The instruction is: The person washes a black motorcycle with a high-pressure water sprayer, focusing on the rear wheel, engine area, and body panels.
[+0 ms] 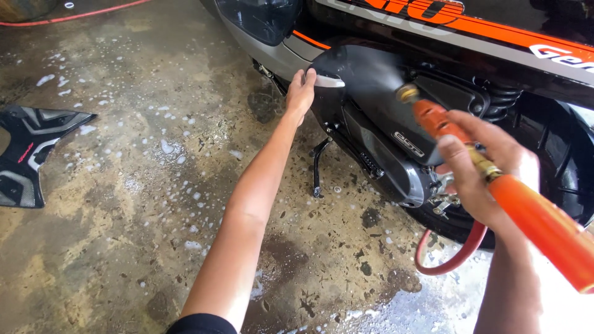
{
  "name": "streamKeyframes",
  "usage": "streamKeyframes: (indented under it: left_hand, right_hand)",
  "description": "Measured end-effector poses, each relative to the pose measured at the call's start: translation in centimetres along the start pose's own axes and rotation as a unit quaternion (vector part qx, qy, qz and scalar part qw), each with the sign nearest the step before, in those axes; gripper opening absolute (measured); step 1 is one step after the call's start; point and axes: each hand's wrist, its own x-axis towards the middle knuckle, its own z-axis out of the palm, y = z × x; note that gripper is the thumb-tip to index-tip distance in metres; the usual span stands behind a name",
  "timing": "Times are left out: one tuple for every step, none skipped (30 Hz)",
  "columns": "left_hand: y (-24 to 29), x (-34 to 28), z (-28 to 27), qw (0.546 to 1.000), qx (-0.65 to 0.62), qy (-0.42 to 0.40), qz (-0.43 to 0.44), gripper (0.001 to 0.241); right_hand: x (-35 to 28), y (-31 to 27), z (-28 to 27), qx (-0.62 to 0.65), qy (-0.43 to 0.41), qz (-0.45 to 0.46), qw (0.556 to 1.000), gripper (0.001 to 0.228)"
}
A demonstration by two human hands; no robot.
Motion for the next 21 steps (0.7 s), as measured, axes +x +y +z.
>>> streamKeyframes:
  left_hand:
    - [0.1,0.0,-0.1,1.000,0.000,0.001,0.001,0.080]
    - [0.2,-0.1,-0.2,1.000,-0.004,-0.002,0.014,0.079]
    - [0.2,-0.2,-0.2,1.000,-0.008,-0.006,0.026,0.078]
    - [0.7,-0.7,-0.1,1.000,-0.008,-0.006,0.026,0.078]
    - [1.4,-1.2,-0.1,0.999,-0.020,-0.013,0.028,0.077]
    - [2.0,-1.6,-0.1,0.999,-0.033,-0.019,0.029,0.076]
    - [2.1,-1.5,-0.1,0.999,-0.032,-0.019,0.031,0.076]
    - [2.2,-1.5,0.0,0.998,-0.040,-0.021,0.036,0.075]
    - [2.2,-1.3,0.0,0.998,-0.050,-0.023,0.041,0.075]
    - [2.5,-1.4,0.1,0.998,-0.049,-0.023,0.043,0.075]
    - [2.7,-1.5,-0.2,0.997,-0.055,-0.025,0.054,0.075]
    - [2.9,-1.6,-0.4,0.996,-0.060,-0.027,0.065,0.074]
    - [3.1,-1.6,-0.6,0.996,-0.060,-0.026,0.067,0.074]
    - [3.2,-1.7,-0.8,0.995,-0.062,-0.028,0.070,0.074]
    - [3.3,-1.8,-0.9,0.995,-0.063,-0.031,0.073,0.074]
    - [3.2,-1.6,-1.0,0.995,-0.063,-0.031,0.074,0.074]
    - [3.0,-1.4,-1.1,0.994,-0.069,-0.029,0.075,0.074]
    - [2.8,-1.3,-1.1,0.994,-0.074,-0.027,0.075,0.074]
    - [3.0,-1.6,-1.2,0.994,-0.073,-0.027,0.075,0.074]
    - [3.2,-2.0,-1.3,0.995,-0.077,-0.023,0.067,0.074]
    - [3.4,-2.3,-1.5,0.995,-0.082,-0.017,0.059,0.075]
  right_hand:
    - [-0.1,-0.1,-0.1,0.001,0.000,-0.001,1.000,0.046]
    - [-0.2,-0.2,-0.2,-0.017,0.032,-0.028,0.999,0.045]
    - [-0.4,-0.3,-0.3,-0.035,0.063,-0.055,0.996,0.044]
    - [-0.5,-0.5,-0.3,-0.035,0.063,-0.054,0.996,0.044]
    - [-0.5,-0.6,-0.3,-0.019,0.057,-0.029,0.998,0.044]
    - [-0.6,-0.8,-0.4,-0.003,0.052,-0.004,0.999,0.045]
    - [-0.6,-0.7,-0.4,-0.002,0.053,-0.005,0.999,0.045]
    - [-0.6,-0.6,-0.3,0.011,0.011,-0.046,0.999,0.044]
    - [-0.6,-0.4,-0.3,0.023,-0.031,-0.087,0.995,0.043]
    - [-0.7,-0.4,-0.4,0.024,-0.029,-0.088,0.995,0.043]
    - [-0.8,-0.4,-0.4,0.005,-0.014,-0.095,0.995,0.041]
    - [-0.8,-0.4,-0.4,-0.013,0.001,-0.103,0.995,0.039]
    - [-0.9,-0.3,-0.8,-0.013,0.002,-0.105,0.994,0.039]
    - [-0.9,-0.3,-1.1,-0.027,0.032,-0.086,0.995,0.038]
    - [-1.0,-0.2,-1.5,-0.041,0.062,-0.066,0.995,0.038]
    - [-1.1,-0.3,-1.7,-0.041,0.063,-0.068,0.995,0.038]
    - [-1.3,-0.2,-1.8,-0.055,0.082,-0.074,0.992,0.037]
    - [-1.5,-0.2,-1.9,-0.069,0.101,-0.081,0.989,0.036]
    - [-1.4,-0.3,-1.7,-0.068,0.101,-0.081,0.989,0.036]
    - [-1.3,-0.5,-1.5,-0.049,0.074,-0.057,0.994,0.038]
    - [-1.1,-0.7,-1.3,-0.029,0.048,-0.034,0.998,0.040]
